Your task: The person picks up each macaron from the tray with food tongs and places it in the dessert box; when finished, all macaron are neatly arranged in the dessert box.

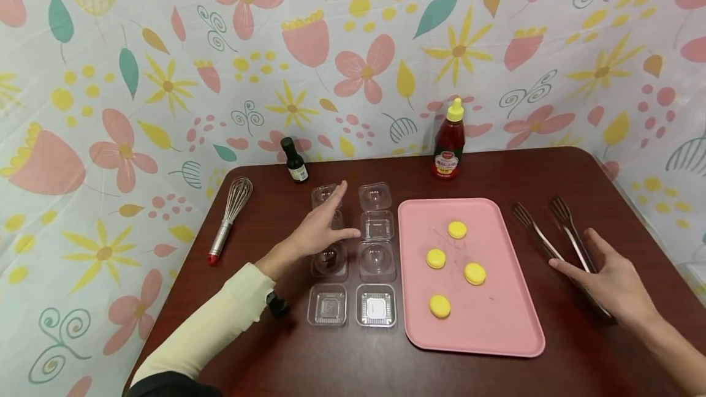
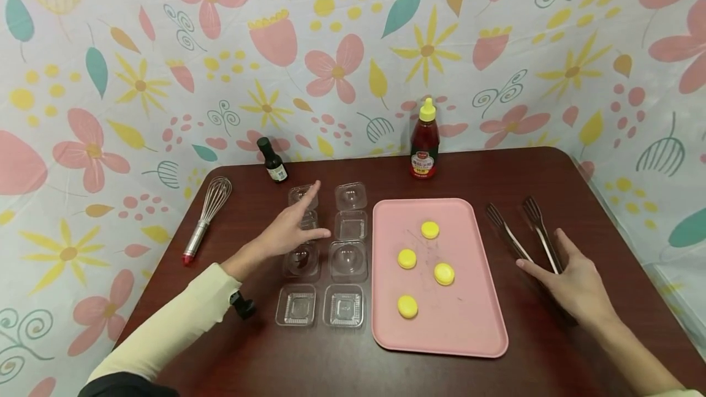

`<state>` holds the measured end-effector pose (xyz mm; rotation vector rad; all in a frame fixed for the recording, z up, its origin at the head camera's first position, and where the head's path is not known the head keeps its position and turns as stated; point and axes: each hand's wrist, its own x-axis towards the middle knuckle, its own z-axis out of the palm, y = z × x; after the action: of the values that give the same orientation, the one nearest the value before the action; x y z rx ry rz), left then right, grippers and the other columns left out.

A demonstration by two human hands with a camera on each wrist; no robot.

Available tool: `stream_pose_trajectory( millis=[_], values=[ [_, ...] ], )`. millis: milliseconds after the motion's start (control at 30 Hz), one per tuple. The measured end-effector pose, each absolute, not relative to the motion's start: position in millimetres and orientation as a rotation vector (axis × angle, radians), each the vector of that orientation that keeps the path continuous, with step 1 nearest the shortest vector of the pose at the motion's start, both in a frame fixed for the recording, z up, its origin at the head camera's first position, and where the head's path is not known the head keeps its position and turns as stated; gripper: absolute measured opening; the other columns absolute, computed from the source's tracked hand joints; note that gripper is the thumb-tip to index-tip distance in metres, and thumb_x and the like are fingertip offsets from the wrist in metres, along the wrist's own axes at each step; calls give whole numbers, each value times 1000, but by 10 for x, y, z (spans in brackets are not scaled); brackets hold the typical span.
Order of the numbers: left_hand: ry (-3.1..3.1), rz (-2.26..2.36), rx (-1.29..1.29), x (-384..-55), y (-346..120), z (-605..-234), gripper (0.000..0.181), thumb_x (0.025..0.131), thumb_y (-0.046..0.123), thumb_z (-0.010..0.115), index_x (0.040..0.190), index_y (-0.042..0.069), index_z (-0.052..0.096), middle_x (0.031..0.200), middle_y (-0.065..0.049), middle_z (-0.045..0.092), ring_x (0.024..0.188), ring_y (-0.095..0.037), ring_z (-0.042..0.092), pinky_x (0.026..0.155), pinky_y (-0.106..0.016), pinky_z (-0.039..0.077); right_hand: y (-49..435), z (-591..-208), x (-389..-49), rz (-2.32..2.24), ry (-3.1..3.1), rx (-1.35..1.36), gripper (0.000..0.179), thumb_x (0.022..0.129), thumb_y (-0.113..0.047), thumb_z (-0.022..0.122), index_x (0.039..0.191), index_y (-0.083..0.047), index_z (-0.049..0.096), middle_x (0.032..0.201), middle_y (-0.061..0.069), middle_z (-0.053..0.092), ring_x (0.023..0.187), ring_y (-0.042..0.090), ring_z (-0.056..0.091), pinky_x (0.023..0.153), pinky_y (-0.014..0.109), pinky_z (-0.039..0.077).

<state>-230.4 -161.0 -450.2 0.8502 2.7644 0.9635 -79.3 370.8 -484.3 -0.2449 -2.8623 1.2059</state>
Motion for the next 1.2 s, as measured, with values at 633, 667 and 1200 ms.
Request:
stream_pose_trajectory(
  millis=[633,667,1200],
  values=[
    [2805,768,941,-2276,-1296,-4735,88,94,42,82,165,13,39,161,-8,49,143,-30,53,114,-50,46,3739,-4961,-854,925,-2849,-275,88,94,-34,82,157,10,39,130,51,50,91,52,62,66,52,50],
    [2803,772,942,-2278,-1292,-4738,87,94,41,82,165,13,40,160,-8,50,142,-30,54,114,-50,46,3734,-4958,-852,910,-2846,-273,86,94,-32,82,156,11,41,128,51,52,86,48,62,64,48,48],
    [2832,702,997,-2334,-1256,-4803,80,93,34,85,160,13,48,153,-10,59,136,-31,60,109,-49,50,3637,-4918,-885,894,-2722,-191,68,90,-20,86,147,4,59,95,37,71,71,36,66,60,45,46]
  ],
)
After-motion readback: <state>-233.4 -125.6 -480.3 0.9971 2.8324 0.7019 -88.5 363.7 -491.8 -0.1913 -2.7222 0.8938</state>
